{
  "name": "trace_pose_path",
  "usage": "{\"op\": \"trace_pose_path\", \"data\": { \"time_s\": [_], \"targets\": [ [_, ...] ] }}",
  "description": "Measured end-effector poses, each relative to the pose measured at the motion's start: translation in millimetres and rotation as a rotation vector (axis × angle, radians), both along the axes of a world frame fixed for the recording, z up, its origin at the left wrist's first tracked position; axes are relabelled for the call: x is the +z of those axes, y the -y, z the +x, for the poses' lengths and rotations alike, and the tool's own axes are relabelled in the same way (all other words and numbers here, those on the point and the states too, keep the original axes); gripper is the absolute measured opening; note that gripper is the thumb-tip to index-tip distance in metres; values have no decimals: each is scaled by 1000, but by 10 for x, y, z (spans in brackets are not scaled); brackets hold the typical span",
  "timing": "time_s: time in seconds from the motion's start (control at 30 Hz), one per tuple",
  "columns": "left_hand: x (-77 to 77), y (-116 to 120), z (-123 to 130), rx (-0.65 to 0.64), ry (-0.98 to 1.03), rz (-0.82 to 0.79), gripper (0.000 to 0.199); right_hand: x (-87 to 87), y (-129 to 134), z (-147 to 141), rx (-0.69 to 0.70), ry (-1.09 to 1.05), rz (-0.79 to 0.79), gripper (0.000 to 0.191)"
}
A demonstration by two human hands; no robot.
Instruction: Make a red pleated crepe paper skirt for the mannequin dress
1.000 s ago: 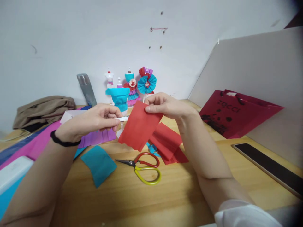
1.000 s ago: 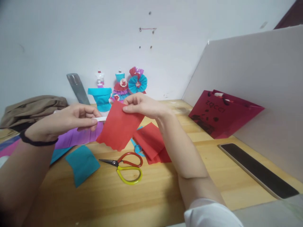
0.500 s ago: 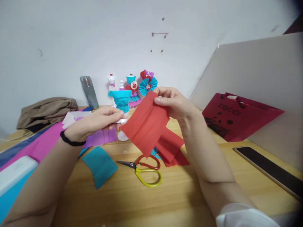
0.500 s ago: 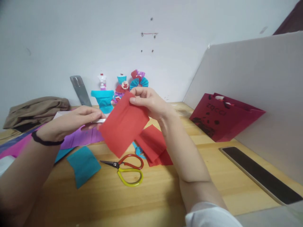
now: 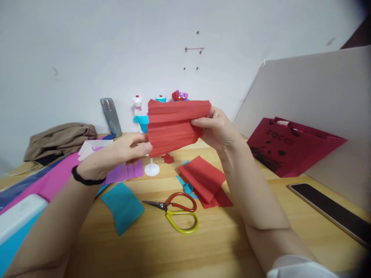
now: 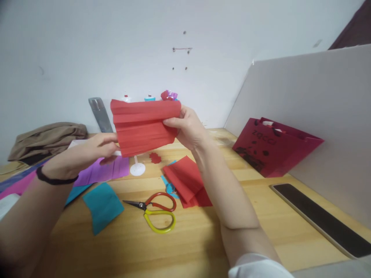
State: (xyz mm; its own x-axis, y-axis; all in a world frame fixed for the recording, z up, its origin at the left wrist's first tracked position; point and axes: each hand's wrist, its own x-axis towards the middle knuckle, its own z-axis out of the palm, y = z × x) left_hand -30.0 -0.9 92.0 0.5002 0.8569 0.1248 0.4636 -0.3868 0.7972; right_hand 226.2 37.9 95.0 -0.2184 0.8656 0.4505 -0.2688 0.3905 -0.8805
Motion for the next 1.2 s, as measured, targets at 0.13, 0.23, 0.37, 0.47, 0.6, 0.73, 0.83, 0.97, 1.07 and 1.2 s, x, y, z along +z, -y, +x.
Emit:
{"op": "trace_pose_path", "data": {
  "time_s": [0.13,0.23,0.37,0.47,0.6,0.73,0.83,0.97,1.07,1.2],
  "targets": [
    [63,100,114,48,26,-29,25,5,23,-13,69,14,-35,32],
    [71,119,109,39,32,-50,23,25,32,43,132,23,-67,32],
    [68,100,68,-41,-32,-77,28,28,15,103,144,107,-72,33],
    [77,92,74,-105,-63,-87,29,10,-11,96,97,157,-73,35],
    [84,77,92,-106,-92,-108,24,-2,-34,73,87,129,-81,36],
    [52,28,81,-156,-92,-139,24,11,-27,75,64,112,-84,37],
    [16,-16,57,-189,-108,-152,20,28,-4,86,44,127,-68,36],
    [-5,-59,22,-212,-132,-160,20,60,41,122,2,90,-9,33],
    [-3,-90,-4,-173,-150,-160,21,90,71,182,-45,98,60,32],
    [-15,-143,-44,-138,-155,-117,23,107,85,291,-88,108,92,35]
  ]
}}
